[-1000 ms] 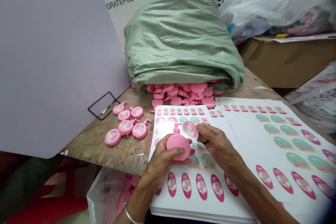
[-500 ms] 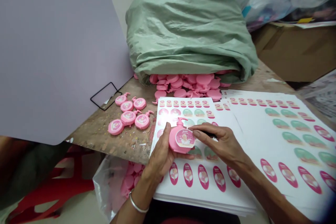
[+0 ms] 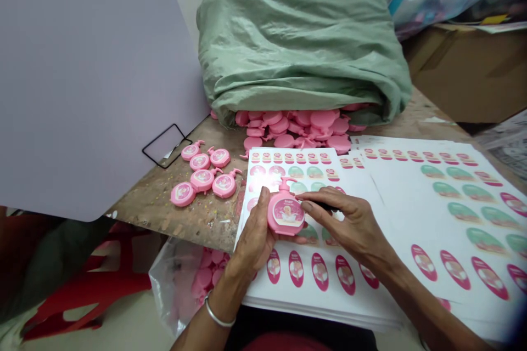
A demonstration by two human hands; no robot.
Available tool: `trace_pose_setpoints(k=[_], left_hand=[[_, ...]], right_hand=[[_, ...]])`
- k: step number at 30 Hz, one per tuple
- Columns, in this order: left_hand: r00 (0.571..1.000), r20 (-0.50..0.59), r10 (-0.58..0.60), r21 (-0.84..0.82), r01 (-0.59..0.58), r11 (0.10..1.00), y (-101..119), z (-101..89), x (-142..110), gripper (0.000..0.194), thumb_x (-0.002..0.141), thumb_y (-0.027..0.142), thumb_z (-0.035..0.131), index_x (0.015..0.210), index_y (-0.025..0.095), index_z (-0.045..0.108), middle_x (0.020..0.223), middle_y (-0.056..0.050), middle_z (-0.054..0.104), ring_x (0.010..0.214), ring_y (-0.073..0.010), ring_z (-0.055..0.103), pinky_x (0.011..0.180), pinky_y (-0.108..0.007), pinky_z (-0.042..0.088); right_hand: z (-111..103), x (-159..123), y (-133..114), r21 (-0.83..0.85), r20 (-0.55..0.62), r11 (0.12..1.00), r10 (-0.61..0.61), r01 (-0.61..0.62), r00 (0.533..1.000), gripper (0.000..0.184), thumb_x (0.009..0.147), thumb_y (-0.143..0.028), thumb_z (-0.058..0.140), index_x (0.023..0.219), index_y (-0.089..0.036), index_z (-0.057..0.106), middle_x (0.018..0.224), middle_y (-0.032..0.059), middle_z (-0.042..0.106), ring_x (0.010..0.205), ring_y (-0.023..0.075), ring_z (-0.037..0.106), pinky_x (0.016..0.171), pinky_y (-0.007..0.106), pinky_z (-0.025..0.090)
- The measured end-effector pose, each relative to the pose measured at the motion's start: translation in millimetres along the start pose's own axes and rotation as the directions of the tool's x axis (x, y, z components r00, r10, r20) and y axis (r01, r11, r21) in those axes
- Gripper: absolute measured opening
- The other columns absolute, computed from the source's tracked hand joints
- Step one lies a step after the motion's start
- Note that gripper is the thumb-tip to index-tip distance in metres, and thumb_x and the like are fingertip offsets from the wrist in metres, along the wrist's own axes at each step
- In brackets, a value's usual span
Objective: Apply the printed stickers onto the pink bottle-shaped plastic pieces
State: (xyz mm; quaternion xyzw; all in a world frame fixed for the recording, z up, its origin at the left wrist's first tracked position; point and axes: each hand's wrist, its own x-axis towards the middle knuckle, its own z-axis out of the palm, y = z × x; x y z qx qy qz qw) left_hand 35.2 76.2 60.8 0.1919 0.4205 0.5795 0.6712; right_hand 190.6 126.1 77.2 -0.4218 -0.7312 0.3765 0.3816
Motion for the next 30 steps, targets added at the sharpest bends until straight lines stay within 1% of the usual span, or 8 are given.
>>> trace_pose_setpoints(k=[4,9,14,21,26,30], left_hand=[[1.000,0.013,0.010,0.008,-0.010,1.000,0.6,-0.6,0.4,0.051,0.093,0.055,0.046,0.127,0.020,0.060,0.104,-0.009,0.072,0.084,-0.0225,0.070,0.070,-0.035,0.061],[1.000,0.030,0.008,0.001,-0.008,1.000,0.5,-0.6,0.7,0.053,0.094,0.054,0.044,0.131,0.017,0.056,0.103,-0.011,0.073,0.085,-0.0231,0.071,0.069,-0.035,0.061],[1.000,0.015,0.014,-0.012,-0.014,1.000,1.7,1.7,-0.2,0.052,0.094,0.052,0.044,0.133,0.018,0.055,0.105,-0.010,0.073,0.088,-0.0225,0.070,0.071,-0.033,0.061],[1.000,0.003,0.007,-0.024,-0.006,1.000,1.7,1.6,-0.3,0.052,0.094,0.052,0.046,0.136,0.022,0.052,0.107,-0.009,0.072,0.089,-0.0220,0.070,0.072,-0.033,0.061],[1.000,0.024,0.012,-0.039,-0.011,0.999,0.1,1.5,0.5,0.053,0.094,0.053,0.043,0.135,0.021,0.052,0.108,-0.009,0.072,0.089,-0.0223,0.070,0.073,-0.034,0.061],[1.000,0.007,0.027,-0.055,-0.026,0.998,-0.2,1.5,1.2,0.054,0.093,0.053,0.046,0.139,0.025,0.048,0.110,-0.008,0.071,0.091,-0.0226,0.070,0.074,-0.034,0.060]], right_hand=[[0.6,0.5,-2.0,-0.022,-0.009,1.000,-0.013,0.013,1.000,0.021,0.083,-0.039,0.066,0.092,-0.024,0.077,0.076,0.0027,0.070,0.066,0.0158,0.059,0.061,0.029,0.049],[2.3,-0.1,1.5,-0.033,-0.015,0.996,-0.078,0.078,0.997,0.018,0.085,-0.034,0.065,0.094,-0.022,0.076,0.077,0.0025,0.070,0.068,0.0151,0.060,0.064,0.029,0.051],[3.1,-1.2,5.2,-0.051,-0.032,0.992,-0.120,0.118,0.992,0.015,0.085,-0.031,0.067,0.095,-0.022,0.074,0.080,0.0022,0.072,0.073,0.0157,0.062,0.068,0.029,0.051],[3.0,-1.8,3.0,-0.062,-0.042,0.989,-0.134,0.132,0.990,0.014,0.085,-0.030,0.067,0.094,-0.021,0.074,0.078,0.0018,0.070,0.070,0.0147,0.060,0.065,0.029,0.049],[2.5,-1.3,0.5,-0.069,-0.048,0.986,-0.155,0.151,0.987,0.012,0.086,-0.028,0.066,0.093,-0.021,0.074,0.072,0.0004,0.066,0.067,0.0137,0.058,0.063,0.028,0.048],[2.1,-0.7,0.3,-0.079,-0.049,0.984,-0.166,0.162,0.985,0.012,0.086,-0.027,0.066,0.093,-0.021,0.074,0.071,0.0001,0.065,0.067,0.0132,0.057,0.063,0.028,0.047]])
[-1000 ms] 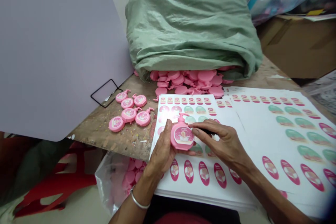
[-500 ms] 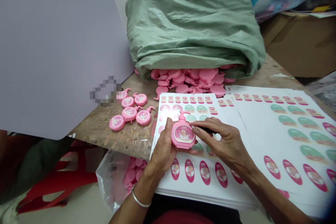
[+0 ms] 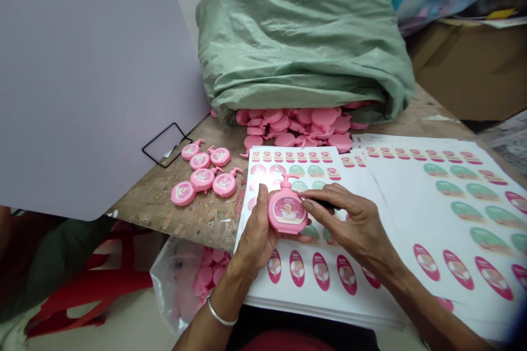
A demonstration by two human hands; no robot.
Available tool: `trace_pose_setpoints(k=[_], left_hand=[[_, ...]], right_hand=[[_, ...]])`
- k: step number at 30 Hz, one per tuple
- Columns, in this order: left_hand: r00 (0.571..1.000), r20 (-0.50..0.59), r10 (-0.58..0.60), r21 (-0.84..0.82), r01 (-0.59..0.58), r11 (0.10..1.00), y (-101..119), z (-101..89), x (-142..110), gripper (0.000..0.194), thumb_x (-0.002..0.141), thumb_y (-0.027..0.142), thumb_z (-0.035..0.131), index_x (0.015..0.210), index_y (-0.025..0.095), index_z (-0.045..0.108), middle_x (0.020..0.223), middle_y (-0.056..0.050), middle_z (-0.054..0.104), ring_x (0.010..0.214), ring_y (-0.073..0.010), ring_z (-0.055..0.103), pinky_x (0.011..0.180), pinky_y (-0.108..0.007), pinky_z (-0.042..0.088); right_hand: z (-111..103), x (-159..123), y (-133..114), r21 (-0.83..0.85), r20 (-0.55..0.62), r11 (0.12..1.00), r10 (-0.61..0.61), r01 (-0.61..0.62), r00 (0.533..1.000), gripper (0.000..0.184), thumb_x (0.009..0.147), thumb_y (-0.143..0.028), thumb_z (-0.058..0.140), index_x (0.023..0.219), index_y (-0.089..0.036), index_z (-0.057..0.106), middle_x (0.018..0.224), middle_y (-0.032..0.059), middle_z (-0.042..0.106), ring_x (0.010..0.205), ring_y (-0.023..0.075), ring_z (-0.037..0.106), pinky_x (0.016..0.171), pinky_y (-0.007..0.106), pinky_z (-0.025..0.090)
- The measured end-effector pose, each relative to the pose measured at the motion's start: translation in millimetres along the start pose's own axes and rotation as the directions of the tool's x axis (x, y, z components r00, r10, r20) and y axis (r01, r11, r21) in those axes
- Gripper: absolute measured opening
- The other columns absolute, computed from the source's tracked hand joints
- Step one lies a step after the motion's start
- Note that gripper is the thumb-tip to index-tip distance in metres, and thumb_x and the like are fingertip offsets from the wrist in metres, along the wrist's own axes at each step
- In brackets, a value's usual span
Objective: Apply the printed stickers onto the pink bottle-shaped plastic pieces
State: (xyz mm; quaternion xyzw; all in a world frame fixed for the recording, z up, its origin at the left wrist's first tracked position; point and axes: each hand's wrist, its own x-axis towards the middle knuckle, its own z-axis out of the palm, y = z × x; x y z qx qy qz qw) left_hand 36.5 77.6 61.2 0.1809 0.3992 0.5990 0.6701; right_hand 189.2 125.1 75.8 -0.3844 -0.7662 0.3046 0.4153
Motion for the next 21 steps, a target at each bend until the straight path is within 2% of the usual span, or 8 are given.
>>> trace_pose_setpoints(k=[8,13,15,17,19,21], left_hand=[[0.998,0.052,0.035,0.034,-0.037,0.999,3,2.1,-2,0.053,0.093,0.051,0.049,0.137,0.022,0.049,0.107,-0.010,0.071,0.091,-0.0224,0.069,0.073,-0.032,0.059],[0.992,0.122,-0.001,0.143,-0.016,0.990,2,-0.8,-1,0.037,0.085,0.039,0.067,0.113,0.015,0.064,0.098,-0.007,0.069,0.083,-0.0158,0.066,0.071,-0.025,0.057],[0.995,0.101,-0.014,0.177,-0.004,0.984,2,-3.1,-2,0.032,0.081,0.032,0.072,0.106,0.014,0.064,0.094,-0.006,0.067,0.080,-0.0127,0.064,0.071,-0.021,0.055],[0.997,0.080,-0.014,0.198,-0.002,0.980,3,-4.6,-2,0.033,0.079,0.031,0.073,0.105,0.014,0.062,0.093,-0.006,0.066,0.079,-0.0133,0.064,0.068,-0.022,0.055],[0.997,0.077,-0.025,0.222,0.007,0.975,6,-3.7,-3,0.037,0.079,0.034,0.073,0.107,0.014,0.058,0.094,-0.007,0.066,0.081,-0.0171,0.066,0.068,-0.027,0.057],[0.996,0.078,-0.034,0.259,0.012,0.966,8,0.3,-5,0.040,0.076,0.034,0.074,0.106,0.014,0.057,0.092,-0.007,0.066,0.082,-0.0191,0.066,0.070,-0.031,0.058]], right_hand=[[0,0,0,-0.018,-0.009,1.000,-0.009,0.009,1.000,0.013,0.086,-0.026,0.066,0.094,-0.021,0.074,0.071,0.0002,0.065,0.065,0.0132,0.055,0.063,0.029,0.047],[1,0,3,-0.057,-0.005,0.996,-0.065,0.064,0.998,0.012,0.087,-0.025,0.065,0.096,-0.021,0.073,0.071,0.0001,0.065,0.064,0.0132,0.055,0.063,0.029,0.046],[-2,0,7,-0.136,0.026,0.982,-0.130,0.132,0.991,0.014,0.088,-0.025,0.064,0.099,-0.021,0.072,0.070,0.0007,0.064,0.065,0.0140,0.055,0.064,0.030,0.045],[-6,2,12,-0.297,0.037,0.935,-0.193,0.196,0.980,0.016,0.089,-0.026,0.062,0.100,-0.020,0.072,0.070,0.0021,0.064,0.068,0.0161,0.055,0.067,0.033,0.044],[-7,4,14,-0.442,-0.023,0.878,-0.216,0.184,0.976,0.022,0.089,-0.029,0.061,0.106,-0.019,0.070,0.075,0.0045,0.066,0.073,0.0192,0.057,0.071,0.037,0.044],[-4,6,12,-0.439,-0.088,0.890,-0.177,0.121,0.980,0.039,0.086,-0.035,0.064,0.121,-0.018,0.063,0.090,0.0080,0.068,0.083,0.0226,0.060,0.075,0.039,0.047]])
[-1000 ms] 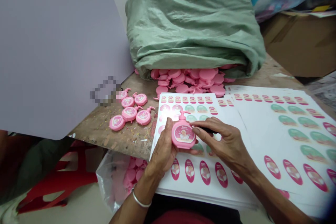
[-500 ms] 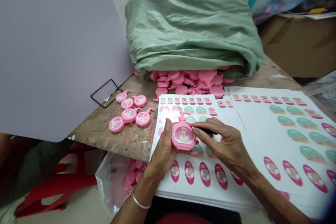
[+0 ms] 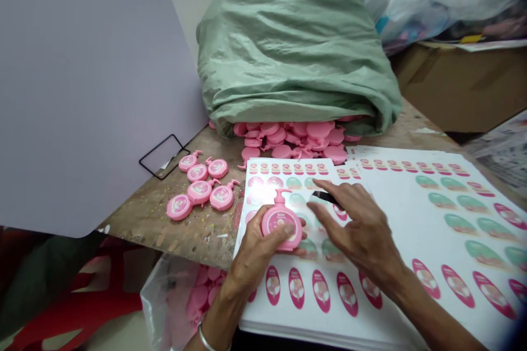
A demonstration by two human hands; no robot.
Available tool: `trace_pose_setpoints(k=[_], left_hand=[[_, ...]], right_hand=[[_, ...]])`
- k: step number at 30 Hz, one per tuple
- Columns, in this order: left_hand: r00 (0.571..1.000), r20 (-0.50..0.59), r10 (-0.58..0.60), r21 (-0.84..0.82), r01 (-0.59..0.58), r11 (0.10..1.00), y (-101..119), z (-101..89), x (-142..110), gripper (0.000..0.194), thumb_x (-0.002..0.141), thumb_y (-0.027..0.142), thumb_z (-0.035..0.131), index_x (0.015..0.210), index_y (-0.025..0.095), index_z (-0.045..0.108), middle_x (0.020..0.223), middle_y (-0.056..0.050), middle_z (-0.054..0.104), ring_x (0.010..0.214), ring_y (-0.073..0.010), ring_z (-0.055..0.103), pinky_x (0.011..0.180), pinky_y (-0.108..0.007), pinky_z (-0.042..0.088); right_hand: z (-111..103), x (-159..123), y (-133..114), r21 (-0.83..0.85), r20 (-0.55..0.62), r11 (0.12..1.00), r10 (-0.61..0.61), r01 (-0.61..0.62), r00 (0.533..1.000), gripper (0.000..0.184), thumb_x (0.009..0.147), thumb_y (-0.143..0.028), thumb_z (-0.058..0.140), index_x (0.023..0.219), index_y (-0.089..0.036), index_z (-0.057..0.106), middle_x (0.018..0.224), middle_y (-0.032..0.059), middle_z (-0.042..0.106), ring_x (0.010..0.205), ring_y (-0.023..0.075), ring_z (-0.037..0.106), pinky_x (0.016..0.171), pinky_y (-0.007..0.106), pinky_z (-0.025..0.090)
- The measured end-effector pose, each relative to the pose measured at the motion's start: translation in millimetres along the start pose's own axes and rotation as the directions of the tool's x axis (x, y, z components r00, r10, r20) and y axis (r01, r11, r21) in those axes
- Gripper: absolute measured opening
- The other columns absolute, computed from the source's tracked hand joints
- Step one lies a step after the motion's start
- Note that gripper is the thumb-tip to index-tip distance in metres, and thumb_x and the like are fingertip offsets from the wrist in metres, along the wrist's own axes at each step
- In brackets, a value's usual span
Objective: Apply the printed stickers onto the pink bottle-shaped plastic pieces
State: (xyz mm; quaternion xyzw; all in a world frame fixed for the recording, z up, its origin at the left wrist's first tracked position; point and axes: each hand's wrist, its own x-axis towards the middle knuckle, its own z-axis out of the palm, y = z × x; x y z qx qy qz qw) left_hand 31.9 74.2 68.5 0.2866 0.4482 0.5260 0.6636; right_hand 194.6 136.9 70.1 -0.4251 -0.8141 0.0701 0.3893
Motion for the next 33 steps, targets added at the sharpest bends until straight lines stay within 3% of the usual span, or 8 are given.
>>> trace_pose_setpoints(k=[9,13,18,21,23,26,28,33], left_hand=[[0.976,-0.217,-0.025,0.229,0.076,0.970,15,-30.4,-16,0.046,0.069,0.048,0.075,0.101,0.017,0.062,0.093,-0.009,0.071,0.076,-0.0238,0.068,0.063,-0.032,0.055],[0.726,-0.574,0.377,0.678,0.163,0.717,44,-99.0,8,0.049,0.079,0.059,0.059,0.108,0.019,0.063,0.092,-0.010,0.070,0.084,-0.0296,0.065,0.077,-0.041,0.052],[0.535,-0.195,0.822,0.980,0.143,0.140,66,-135.7,33,0.062,0.082,0.062,0.047,0.111,0.009,0.060,0.118,-0.022,0.059,0.116,-0.0397,0.050,0.102,-0.055,0.037],[0.452,-0.028,0.892,0.997,-0.047,0.055,64,-118.4,25,0.049,0.086,0.052,0.051,0.114,0.013,0.059,0.123,-0.018,0.055,0.121,-0.0334,0.049,0.106,-0.049,0.037],[0.508,-0.007,0.861,0.970,-0.205,0.129,60,-98.3,18,0.033,0.086,0.043,0.056,0.106,0.017,0.062,0.118,-0.013,0.059,0.116,-0.0287,0.054,0.103,-0.043,0.041],[0.806,-0.031,0.591,0.851,-0.288,0.438,50,-65.0,11,0.032,0.082,0.037,0.065,0.109,0.020,0.063,0.119,-0.011,0.061,0.109,-0.0254,0.059,0.094,-0.038,0.047],[0.974,0.026,0.224,0.706,-0.177,0.686,38,-45.2,8,0.048,0.077,0.035,0.071,0.121,0.022,0.059,0.120,-0.010,0.062,0.103,-0.0236,0.062,0.085,-0.034,0.051],[0.950,0.241,-0.197,0.350,0.105,0.931,2,-26.1,-4,0.031,0.075,0.035,0.074,0.097,0.014,0.070,0.083,-0.005,0.068,0.073,-0.0141,0.063,0.065,-0.021,0.048]], right_hand=[[11,29,39,0.173,0.140,0.933,0.294,-0.316,0.945,0.064,0.076,-0.052,0.069,0.128,-0.019,0.053,0.121,0.0137,0.065,0.107,0.0273,0.063,0.089,0.043,0.052],[18,79,97,-0.184,0.067,0.823,0.557,-0.538,0.828,0.053,0.084,-0.060,0.055,0.114,-0.017,0.061,0.111,0.0126,0.070,0.100,0.0262,0.067,0.084,0.038,0.051],[43,129,126,-0.349,0.029,0.730,0.634,-0.587,0.773,0.047,0.082,-0.053,0.059,0.094,-0.009,0.070,0.093,0.0251,0.072,0.092,0.0360,0.068,0.071,0.040,0.047],[33,128,123,-0.394,0.046,0.728,0.626,-0.561,0.779,0.036,0.084,-0.042,0.057,0.093,-0.010,0.071,0.094,0.0235,0.072,0.090,0.0340,0.068,0.067,0.036,0.044],[14,114,112,-0.405,0.091,0.772,0.566,-0.489,0.819,0.031,0.083,-0.040,0.059,0.097,-0.015,0.071,0.095,0.0175,0.074,0.089,0.0308,0.068,0.067,0.034,0.043],[-19,85,77,-0.245,0.321,0.965,0.175,-0.097,0.931,0.018,0.080,-0.034,0.064,0.093,-0.023,0.071,0.090,0.0072,0.074,0.075,0.0219,0.066,0.063,0.030,0.041],[-34,64,46,-0.002,0.528,0.986,-0.143,0.170,0.837,0.009,0.082,-0.024,0.062,0.084,-0.025,0.071,0.081,0.0031,0.071,0.070,0.0170,0.063,0.063,0.028,0.041],[-36,33,4,0.234,0.677,0.957,-0.287,0.171,0.678,0.007,0.086,-0.025,0.063,0.091,-0.025,0.068,0.081,0.0018,0.066,0.075,0.0160,0.060,0.065,0.027,0.042]])
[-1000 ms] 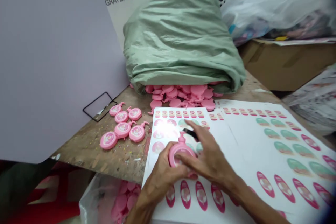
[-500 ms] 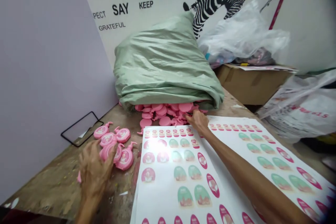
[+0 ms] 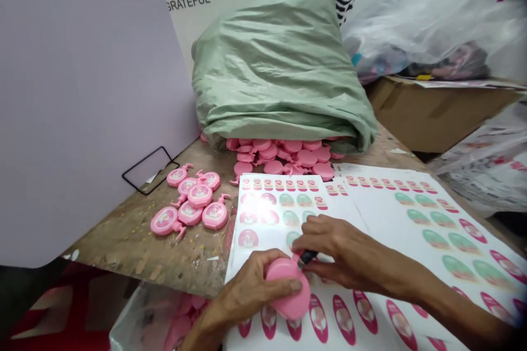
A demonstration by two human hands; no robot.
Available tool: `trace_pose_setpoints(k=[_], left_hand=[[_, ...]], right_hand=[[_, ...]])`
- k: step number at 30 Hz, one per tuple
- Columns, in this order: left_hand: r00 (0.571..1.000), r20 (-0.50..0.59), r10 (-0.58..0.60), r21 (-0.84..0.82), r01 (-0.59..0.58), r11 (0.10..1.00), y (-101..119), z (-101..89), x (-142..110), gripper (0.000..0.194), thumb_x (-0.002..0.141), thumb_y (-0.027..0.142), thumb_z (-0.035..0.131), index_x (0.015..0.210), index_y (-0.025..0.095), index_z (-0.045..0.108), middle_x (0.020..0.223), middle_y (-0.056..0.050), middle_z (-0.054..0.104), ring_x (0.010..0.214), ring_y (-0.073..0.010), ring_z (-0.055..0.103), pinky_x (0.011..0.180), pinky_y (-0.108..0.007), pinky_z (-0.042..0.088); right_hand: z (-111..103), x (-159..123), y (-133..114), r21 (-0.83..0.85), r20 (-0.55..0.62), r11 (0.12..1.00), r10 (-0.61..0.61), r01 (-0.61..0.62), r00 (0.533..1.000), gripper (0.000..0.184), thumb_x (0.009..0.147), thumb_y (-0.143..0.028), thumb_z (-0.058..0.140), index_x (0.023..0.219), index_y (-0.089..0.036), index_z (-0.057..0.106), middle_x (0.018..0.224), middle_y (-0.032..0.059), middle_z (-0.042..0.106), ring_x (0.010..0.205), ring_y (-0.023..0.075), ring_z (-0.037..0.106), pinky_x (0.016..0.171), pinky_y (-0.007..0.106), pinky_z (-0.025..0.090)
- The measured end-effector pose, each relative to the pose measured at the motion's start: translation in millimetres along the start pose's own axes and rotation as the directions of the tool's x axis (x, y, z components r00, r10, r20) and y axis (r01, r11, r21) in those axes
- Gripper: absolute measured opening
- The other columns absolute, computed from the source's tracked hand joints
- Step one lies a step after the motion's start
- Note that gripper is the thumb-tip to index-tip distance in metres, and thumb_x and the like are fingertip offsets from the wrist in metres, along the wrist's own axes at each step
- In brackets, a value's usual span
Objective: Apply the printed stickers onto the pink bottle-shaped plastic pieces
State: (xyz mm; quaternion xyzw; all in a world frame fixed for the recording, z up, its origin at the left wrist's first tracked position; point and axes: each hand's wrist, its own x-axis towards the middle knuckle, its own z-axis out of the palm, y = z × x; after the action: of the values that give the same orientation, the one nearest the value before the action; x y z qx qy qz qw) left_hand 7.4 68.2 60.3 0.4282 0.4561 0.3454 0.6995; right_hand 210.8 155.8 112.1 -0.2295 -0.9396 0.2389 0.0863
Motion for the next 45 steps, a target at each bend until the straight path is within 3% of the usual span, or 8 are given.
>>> trace_pose_setpoints(k=[3,5,9,16,23,32,40,45], left_hand=[[0.973,-0.228,-0.024,-0.249,-0.035,0.968,-12,-7.8,-12,0.034,0.074,0.034,0.076,0.099,0.014,0.068,0.082,-0.006,0.071,0.067,-0.0131,0.064,0.060,-0.020,0.050],[0.902,-0.430,-0.030,-0.333,-0.127,0.934,-12,-20.2,-21,0.039,0.071,0.032,0.079,0.103,0.013,0.066,0.089,-0.009,0.073,0.067,-0.0152,0.067,0.059,-0.022,0.054],[0.763,-0.645,-0.048,-0.348,-0.237,0.907,-7,-35.6,-28,0.043,0.070,0.030,0.079,0.105,0.010,0.065,0.102,-0.015,0.073,0.066,-0.0154,0.068,0.054,-0.022,0.056],[0.816,-0.577,-0.029,-0.399,-0.251,0.882,-16,-22.8,-25,0.047,0.076,0.031,0.076,0.119,0.019,0.061,0.131,-0.013,0.060,0.085,-0.0220,0.073,0.069,-0.029,0.061],[0.839,-0.539,-0.073,-0.403,-0.181,0.897,-14,-27.7,-26,0.051,0.072,0.035,0.079,0.117,0.017,0.061,0.116,-0.014,0.068,0.090,-0.0283,0.073,0.070,-0.034,0.062],[0.856,-0.512,-0.068,-0.388,-0.160,0.908,-13,-29.0,-24,0.047,0.076,0.034,0.076,0.117,0.017,0.059,0.117,-0.014,0.067,0.090,-0.0281,0.073,0.068,-0.031,0.061],[0.867,-0.497,-0.036,-0.371,-0.175,0.912,-15,-30.7,-24,0.047,0.078,0.036,0.074,0.117,0.016,0.058,0.116,-0.014,0.067,0.090,-0.0278,0.072,0.068,-0.031,0.061],[0.851,-0.524,-0.017,-0.342,-0.192,0.920,-20,-31.7,-23,0.049,0.078,0.037,0.073,0.119,0.016,0.055,0.115,-0.014,0.068,0.086,-0.0272,0.073,0.064,-0.030,0.060]], right_hand=[[16,8,12,0.250,-0.129,0.951,0.218,-0.181,0.967,0.028,0.091,-0.039,0.056,0.114,-0.025,0.060,0.096,0.0035,0.067,0.080,0.0162,0.061,0.068,0.028,0.046],[32,19,20,0.345,-0.200,0.895,0.365,-0.284,0.909,0.026,0.096,-0.041,0.045,0.107,-0.022,0.059,0.086,0.0019,0.066,0.069,0.0145,0.058,0.063,0.028,0.045],[69,47,17,0.248,-0.307,0.922,0.366,-0.297,0.878,0.015,0.093,-0.032,0.049,0.088,-0.021,0.056,0.078,0.0019,0.063,0.070,0.0165,0.054,0.067,0.031,0.041],[98,65,7,-0.125,-0.406,0.966,0.157,-0.225,0.900,0.015,0.093,-0.023,0.048,0.087,-0.018,0.060,0.083,0.0072,0.067,0.077,0.0203,0.053,0.073,0.035,0.034],[102,59,10,-0.175,-0.456,0.962,0.111,-0.210,0.883,0.016,0.091,-0.022,0.049,0.078,-0.018,0.058,0.073,0.0047,0.063,0.072,0.0185,0.049,0.071,0.034,0.031],[99,62,13,0.038,-0.385,0.980,0.196,-0.197,0.902,0.014,0.087,-0.025,0.056,0.074,-0.019,0.055,0.070,0.0018,0.062,0.070,0.0175,0.051,0.072,0.033,0.033],[103,60,6,0.009,-0.554,0.996,0.075,-0.085,0.829,0.016,0.083,-0.029,0.062,0.074,-0.019,0.055,0.069,0.0028,0.062,0.068,0.0169,0.050,0.072,0.035,0.036],[86,61,8,0.537,-0.432,0.829,0.431,-0.159,0.792,0.024,0.078,-0.037,0.067,0.072,-0.020,0.051,0.067,-0.0014,0.054,0.062,0.0128,0.047,0.059,0.028,0.037]])
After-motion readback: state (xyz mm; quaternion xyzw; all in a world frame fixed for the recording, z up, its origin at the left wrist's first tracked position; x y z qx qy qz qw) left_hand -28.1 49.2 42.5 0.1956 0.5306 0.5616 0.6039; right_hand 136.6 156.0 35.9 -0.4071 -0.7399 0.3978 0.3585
